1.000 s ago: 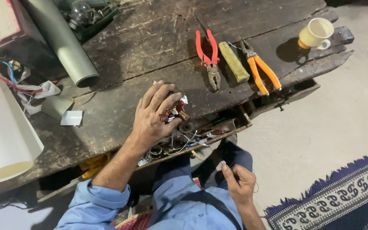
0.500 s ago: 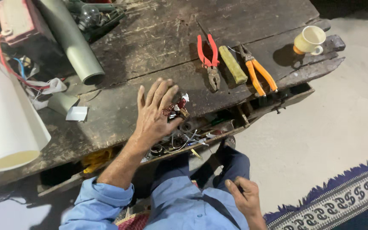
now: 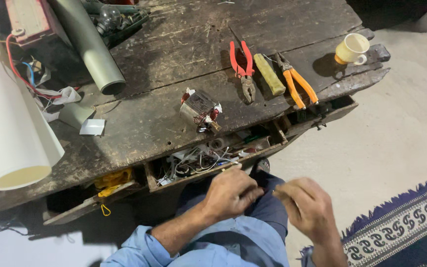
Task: The person holds a small electrical component with copper windings and repeatedly taps its shaft with a wooden stick. They rotate the component to access different sides while continuing to tap it on the workbench.
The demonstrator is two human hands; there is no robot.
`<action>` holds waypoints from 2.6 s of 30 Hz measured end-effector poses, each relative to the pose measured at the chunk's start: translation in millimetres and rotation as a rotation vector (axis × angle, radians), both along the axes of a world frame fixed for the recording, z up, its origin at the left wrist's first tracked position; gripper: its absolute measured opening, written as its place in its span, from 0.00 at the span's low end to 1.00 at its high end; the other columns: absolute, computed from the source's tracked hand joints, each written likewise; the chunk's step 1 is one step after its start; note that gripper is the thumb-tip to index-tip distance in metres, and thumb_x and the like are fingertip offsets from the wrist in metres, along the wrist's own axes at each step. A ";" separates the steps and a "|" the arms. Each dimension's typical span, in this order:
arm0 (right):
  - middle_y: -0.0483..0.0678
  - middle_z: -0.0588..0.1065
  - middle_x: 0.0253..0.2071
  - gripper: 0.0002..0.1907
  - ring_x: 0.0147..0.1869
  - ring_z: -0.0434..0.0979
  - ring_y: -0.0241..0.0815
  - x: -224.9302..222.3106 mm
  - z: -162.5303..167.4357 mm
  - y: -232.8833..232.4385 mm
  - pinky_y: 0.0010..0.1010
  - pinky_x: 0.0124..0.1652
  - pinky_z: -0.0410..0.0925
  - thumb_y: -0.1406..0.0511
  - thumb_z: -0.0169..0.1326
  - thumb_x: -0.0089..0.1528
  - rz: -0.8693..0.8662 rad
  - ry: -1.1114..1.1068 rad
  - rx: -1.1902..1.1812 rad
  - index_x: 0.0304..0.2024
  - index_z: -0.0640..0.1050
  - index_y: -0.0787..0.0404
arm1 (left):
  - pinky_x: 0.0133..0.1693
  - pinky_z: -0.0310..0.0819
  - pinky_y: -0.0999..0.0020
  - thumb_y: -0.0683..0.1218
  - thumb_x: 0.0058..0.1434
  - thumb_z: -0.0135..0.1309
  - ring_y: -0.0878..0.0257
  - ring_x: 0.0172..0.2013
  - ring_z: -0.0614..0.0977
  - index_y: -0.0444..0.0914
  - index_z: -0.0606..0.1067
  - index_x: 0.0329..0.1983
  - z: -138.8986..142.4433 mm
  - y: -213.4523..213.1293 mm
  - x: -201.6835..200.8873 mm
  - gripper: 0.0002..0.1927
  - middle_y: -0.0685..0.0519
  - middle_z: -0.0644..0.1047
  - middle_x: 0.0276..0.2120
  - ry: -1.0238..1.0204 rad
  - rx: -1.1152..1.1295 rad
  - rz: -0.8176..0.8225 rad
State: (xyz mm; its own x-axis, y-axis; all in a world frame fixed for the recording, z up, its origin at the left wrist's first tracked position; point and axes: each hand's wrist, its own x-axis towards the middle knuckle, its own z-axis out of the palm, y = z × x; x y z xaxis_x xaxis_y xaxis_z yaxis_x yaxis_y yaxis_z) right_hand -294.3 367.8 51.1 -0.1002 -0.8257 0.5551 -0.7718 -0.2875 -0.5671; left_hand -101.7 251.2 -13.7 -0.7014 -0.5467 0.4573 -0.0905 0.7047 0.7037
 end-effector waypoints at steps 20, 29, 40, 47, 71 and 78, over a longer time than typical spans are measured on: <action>0.54 0.79 0.47 0.14 0.48 0.82 0.54 38.9 -87.1 -135.0 0.37 0.45 0.74 0.72 0.60 0.58 0.251 0.031 -0.128 0.47 0.80 0.62 | 0.39 0.81 0.68 0.45 0.68 0.53 0.63 0.32 0.84 0.32 0.79 0.35 -7.0 -88.7 55.5 0.11 0.50 0.83 0.29 0.600 1.061 0.291; 0.53 0.78 0.38 0.05 0.38 0.80 0.48 27.3 -80.3 -146.1 0.33 0.38 0.71 0.73 0.58 0.59 0.218 -0.264 0.207 0.38 0.78 0.67 | 0.36 0.69 0.77 0.47 0.68 0.58 0.71 0.34 0.74 0.31 0.77 0.47 20.4 -135.8 83.3 0.13 0.55 0.77 0.35 0.519 0.574 0.464; 0.53 0.79 0.36 0.08 0.37 0.81 0.48 34.6 -51.7 -154.6 0.33 0.37 0.71 0.69 0.56 0.59 0.223 -0.257 0.314 0.40 0.80 0.67 | 0.49 0.76 0.66 0.57 0.62 0.58 0.62 0.46 0.81 0.36 0.66 0.67 74.6 -203.3 59.3 0.34 0.48 0.81 0.46 -0.008 0.802 0.060; 0.55 0.77 0.30 0.08 0.30 0.77 0.50 55.2 -45.1 -157.8 0.38 0.31 0.67 0.66 0.61 0.60 0.036 -0.167 0.362 0.33 0.79 0.67 | 0.39 0.61 0.66 0.57 0.60 0.62 0.64 0.44 0.73 0.40 0.65 0.73 86.7 -223.1 57.6 0.39 0.52 0.77 0.53 -0.159 0.954 -0.174; 0.52 0.80 0.38 0.09 0.37 0.80 0.50 99.5 -64.8 -163.9 0.38 0.39 0.72 0.71 0.62 0.64 -0.124 0.023 -0.246 0.46 0.78 0.65 | 0.20 0.63 0.70 0.40 0.55 0.51 0.65 0.27 0.75 0.46 0.66 0.50 75.3 -225.1 67.9 0.19 0.55 0.75 0.30 0.251 1.190 0.265; 0.53 0.75 0.39 0.15 0.38 0.78 0.50 109.5 -65.3 -164.1 0.39 0.37 0.72 0.70 0.65 0.58 -0.276 0.017 -0.202 0.48 0.79 0.64 | 0.21 0.60 0.71 0.36 0.57 0.49 0.68 0.25 0.72 0.43 0.69 0.44 76.4 -224.5 67.9 0.13 0.58 0.74 0.30 0.190 1.037 0.125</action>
State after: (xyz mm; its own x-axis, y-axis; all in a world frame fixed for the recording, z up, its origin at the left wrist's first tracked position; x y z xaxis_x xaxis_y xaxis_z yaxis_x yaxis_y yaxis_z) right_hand -184.8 203.7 -14.2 -0.2938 -0.6422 0.7080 -0.8449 -0.1719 -0.5065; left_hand -33.8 26.7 62.7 -0.5796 -0.7954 -0.1774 0.0535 -0.2544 0.9656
